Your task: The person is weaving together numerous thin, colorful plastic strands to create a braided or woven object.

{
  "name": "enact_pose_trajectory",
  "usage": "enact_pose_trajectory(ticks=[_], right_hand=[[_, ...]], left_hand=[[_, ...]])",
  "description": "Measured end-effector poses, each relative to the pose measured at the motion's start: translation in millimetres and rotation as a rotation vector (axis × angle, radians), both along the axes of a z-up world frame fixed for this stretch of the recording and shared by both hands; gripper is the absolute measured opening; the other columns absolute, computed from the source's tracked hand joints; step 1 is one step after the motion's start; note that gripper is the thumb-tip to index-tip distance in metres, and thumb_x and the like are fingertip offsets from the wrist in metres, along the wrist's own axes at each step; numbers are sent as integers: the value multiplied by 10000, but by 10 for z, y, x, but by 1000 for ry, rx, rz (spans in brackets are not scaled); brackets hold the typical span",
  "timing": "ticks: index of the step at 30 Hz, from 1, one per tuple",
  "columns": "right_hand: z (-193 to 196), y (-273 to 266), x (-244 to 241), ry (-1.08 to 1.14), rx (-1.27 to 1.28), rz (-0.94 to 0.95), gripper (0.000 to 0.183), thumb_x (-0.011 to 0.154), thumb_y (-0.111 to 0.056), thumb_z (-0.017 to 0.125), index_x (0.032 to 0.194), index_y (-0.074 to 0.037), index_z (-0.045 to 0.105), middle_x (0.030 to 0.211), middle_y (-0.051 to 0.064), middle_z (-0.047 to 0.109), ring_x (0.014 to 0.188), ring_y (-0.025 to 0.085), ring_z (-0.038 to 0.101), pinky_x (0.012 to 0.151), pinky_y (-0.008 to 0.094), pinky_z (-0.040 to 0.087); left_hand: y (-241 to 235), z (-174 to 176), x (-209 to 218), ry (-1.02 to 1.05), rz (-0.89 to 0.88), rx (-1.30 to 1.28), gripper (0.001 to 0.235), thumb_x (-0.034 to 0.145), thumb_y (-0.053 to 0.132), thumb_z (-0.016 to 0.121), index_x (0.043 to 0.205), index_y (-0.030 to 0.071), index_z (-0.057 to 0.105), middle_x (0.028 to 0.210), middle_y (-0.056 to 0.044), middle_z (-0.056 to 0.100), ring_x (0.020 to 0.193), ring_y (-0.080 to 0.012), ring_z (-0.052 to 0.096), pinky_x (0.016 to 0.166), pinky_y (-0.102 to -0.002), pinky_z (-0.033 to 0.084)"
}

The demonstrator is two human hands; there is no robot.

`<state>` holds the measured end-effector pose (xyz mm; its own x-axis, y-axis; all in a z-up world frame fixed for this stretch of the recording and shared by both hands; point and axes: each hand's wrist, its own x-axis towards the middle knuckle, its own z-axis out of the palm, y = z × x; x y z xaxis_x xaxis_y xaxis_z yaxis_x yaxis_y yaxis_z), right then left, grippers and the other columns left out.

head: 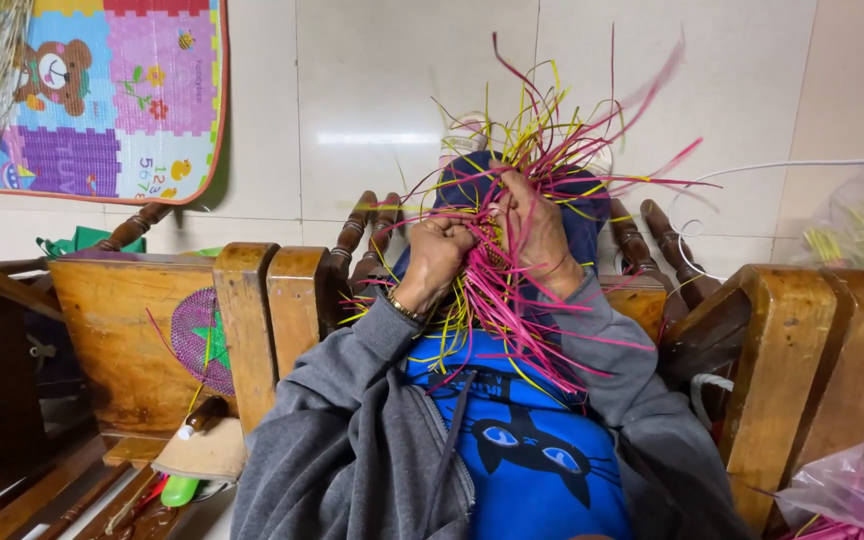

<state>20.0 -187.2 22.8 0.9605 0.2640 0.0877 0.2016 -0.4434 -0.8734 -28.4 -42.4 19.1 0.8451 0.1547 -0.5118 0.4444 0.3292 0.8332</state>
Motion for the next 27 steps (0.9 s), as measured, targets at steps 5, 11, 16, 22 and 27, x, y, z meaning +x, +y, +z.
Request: enact_pose_trajectory(ticks=[5,11,16,22,27], right_hand=[[-167,-79,-53,-86,146,37,48,831,-156,709,878,-163,699,751,58,629,709,269,625,676,348,498],[-222,-69,-93,-127,157,113,113,866,-135,615,905,-80,706,822,125,626,806,359,614,756,428,498],[-50,-10,-92,-102,195,115,180,909,-196,563,963,-115,715,873,87,627,852,328,608,794,411,494],[-31,-19,-81,-23,179,67,194,811,-10,563,958,3,688,769,171,592,712,345,598,661,427,499],[-387,-27,-90,42,287,46,153,765,-83,673,913,-67,709,750,89,615,710,219,598,648,323,502]], left_hand=[[-5,-122,42,-6,-30,-34,203,704,-72,664,900,-30,698,621,-44,643,553,-96,590,540,-220,491],[-23,-46,115,-62,-55,77,162,742,-5,694,902,-20,708,616,-28,621,572,-66,540,540,-207,462],[-13,25,129,-104,-67,171,161,740,-18,652,884,2,721,609,-50,604,597,-88,540,544,-212,450],[47,-143,159,-170,-159,258,128,755,27,679,877,37,715,643,-37,611,625,-99,563,595,-256,492],[44,-81,152,-194,-199,292,126,771,42,693,894,35,722,664,-86,629,674,-144,555,655,-313,508]])
